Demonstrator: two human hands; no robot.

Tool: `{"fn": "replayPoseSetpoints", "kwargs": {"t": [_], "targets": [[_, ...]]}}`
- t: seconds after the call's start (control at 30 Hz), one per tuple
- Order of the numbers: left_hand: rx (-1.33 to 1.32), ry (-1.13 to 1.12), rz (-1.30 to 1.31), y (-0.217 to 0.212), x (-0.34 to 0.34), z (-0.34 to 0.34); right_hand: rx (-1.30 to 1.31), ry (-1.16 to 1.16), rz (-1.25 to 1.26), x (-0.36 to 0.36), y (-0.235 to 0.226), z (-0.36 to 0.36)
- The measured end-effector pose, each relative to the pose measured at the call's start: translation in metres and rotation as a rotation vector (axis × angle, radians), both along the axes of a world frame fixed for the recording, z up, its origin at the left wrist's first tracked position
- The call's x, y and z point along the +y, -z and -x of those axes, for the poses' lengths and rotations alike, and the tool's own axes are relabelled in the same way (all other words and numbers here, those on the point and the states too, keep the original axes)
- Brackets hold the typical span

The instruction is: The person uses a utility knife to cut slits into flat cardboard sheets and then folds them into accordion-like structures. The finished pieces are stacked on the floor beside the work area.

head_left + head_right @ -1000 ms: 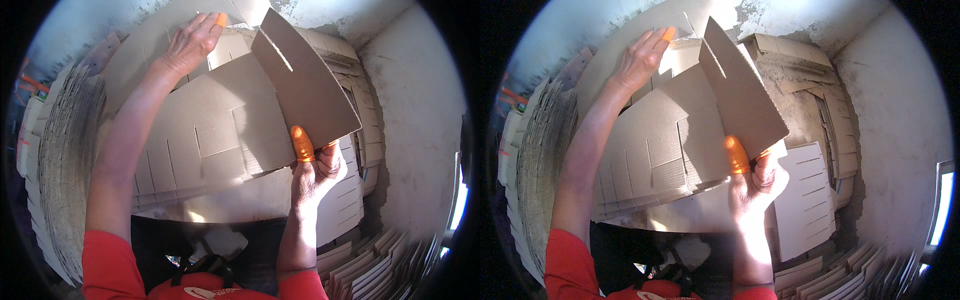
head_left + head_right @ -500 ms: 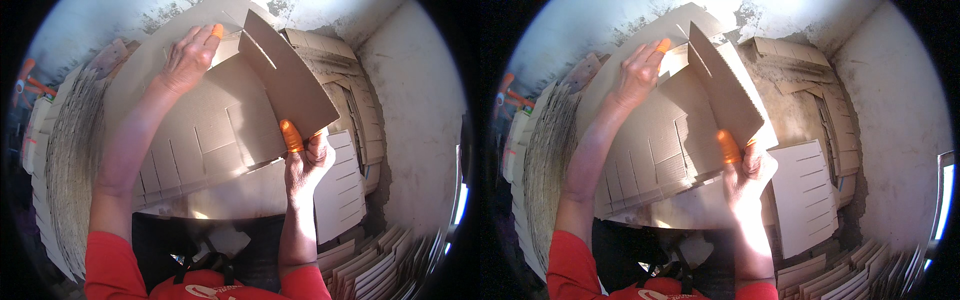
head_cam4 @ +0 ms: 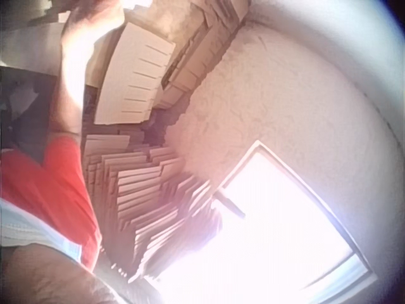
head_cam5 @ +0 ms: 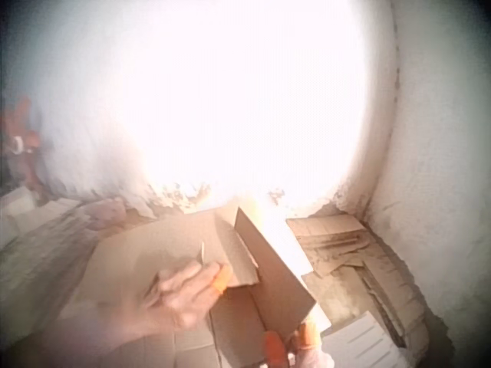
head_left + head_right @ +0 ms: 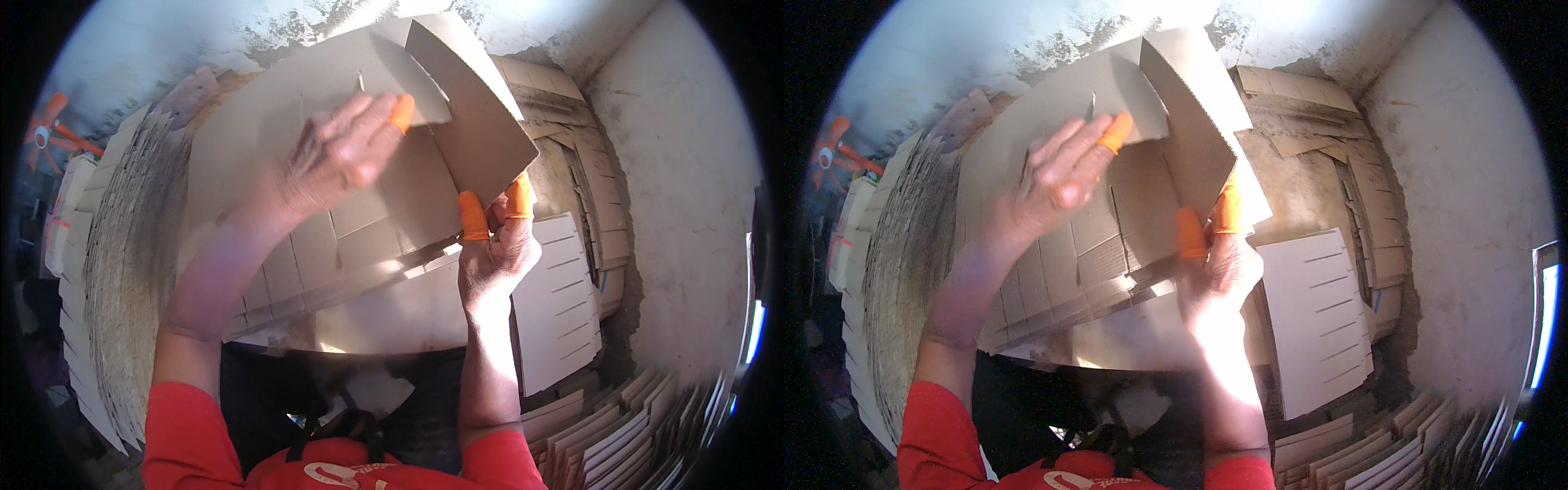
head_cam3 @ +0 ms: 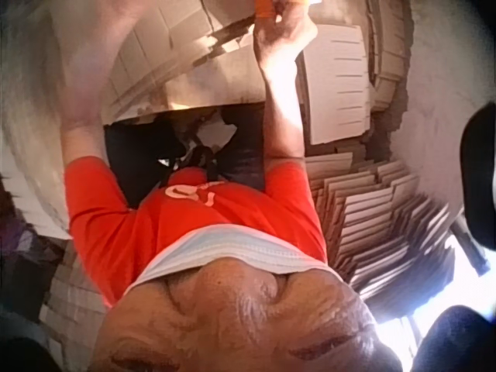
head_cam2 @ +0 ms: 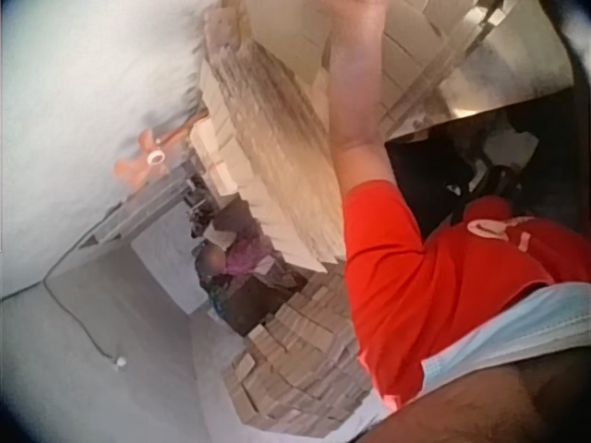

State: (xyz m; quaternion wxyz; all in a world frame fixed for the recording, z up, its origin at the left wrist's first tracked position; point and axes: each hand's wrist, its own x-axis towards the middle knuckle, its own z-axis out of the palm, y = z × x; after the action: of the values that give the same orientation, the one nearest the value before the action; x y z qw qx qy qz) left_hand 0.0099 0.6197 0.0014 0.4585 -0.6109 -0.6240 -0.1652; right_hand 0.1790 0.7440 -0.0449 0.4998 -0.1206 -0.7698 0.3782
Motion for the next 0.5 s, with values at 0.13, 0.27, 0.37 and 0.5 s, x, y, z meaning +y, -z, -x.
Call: {"fn": "replayPoseSetpoints", "kwargs": {"t": [0.13, 0.27, 0.37, 0.5], "targets": [[-0.071, 0.124, 0.081, -0.011, -0.010, -0.055, -0.095, 0.131, -0.131, -0.010, -0.011, -0.001], [-0.226, 0.061, 0.222, -0.024, -0.039, -0.106, -0.248, -0.003, -0.027, -0.020, -0.026, -0.020], [-0.597, 0.013, 0.290, -0.019, -0.072, -0.128, -0.190, 0.095, -0.332, -0.023, -0.043, -0.029], [-0.981, -0.209, 0.618, 0.014, -0.143, -0.147, -0.399, 0.256, -0.430, -0.030, -0.077, -0.049]]}}
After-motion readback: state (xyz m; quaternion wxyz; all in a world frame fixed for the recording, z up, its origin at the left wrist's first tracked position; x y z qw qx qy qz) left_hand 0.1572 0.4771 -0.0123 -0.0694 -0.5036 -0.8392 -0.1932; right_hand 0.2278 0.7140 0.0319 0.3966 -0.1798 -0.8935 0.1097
